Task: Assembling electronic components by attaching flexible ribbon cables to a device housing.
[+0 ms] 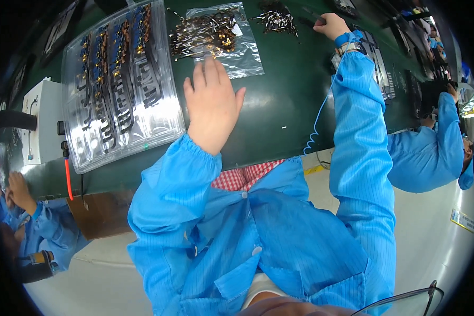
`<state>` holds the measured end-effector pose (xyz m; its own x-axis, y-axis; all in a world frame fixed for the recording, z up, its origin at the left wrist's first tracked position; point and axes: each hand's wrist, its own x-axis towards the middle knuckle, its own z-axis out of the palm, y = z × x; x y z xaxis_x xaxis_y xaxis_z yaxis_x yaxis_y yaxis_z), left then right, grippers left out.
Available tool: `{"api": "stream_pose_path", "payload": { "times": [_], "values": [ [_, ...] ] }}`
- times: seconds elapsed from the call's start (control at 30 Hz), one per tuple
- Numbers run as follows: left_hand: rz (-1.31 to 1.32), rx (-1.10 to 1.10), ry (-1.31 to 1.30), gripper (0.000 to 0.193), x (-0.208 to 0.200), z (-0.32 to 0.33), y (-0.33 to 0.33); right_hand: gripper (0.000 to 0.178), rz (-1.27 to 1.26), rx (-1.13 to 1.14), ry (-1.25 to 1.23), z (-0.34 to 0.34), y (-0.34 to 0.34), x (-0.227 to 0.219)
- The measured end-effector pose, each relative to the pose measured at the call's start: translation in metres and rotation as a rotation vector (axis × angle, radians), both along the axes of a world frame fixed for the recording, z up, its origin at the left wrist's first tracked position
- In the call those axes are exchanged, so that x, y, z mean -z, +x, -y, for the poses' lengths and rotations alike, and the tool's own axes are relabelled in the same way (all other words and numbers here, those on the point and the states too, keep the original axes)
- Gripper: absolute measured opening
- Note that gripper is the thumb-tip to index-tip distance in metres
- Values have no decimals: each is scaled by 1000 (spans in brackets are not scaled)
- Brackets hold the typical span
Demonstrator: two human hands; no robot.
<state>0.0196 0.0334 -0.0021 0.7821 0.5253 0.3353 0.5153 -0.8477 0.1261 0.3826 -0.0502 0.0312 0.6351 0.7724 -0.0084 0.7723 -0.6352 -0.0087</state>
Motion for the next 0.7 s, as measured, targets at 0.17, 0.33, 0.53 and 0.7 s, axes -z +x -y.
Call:
{"api": "stream_pose_path", "payload": {
  "times": [0.17,0.33,0.53,0.7],
  "values": [
    [-13,-19,0,59,1,-1,-2,24,-23,-25,-20,-11,3,6],
    [-10,9,23,60,-1,0,3,24,167,92,-258,3,-30,-29],
    [-22,-19,24,61,2,-1,-6,19,-153,-642,21,11,-137,-42],
    [-30,-8,11,62,1,0,1,19,-95,-650,-66,39,-162,-18]
  ]
}}
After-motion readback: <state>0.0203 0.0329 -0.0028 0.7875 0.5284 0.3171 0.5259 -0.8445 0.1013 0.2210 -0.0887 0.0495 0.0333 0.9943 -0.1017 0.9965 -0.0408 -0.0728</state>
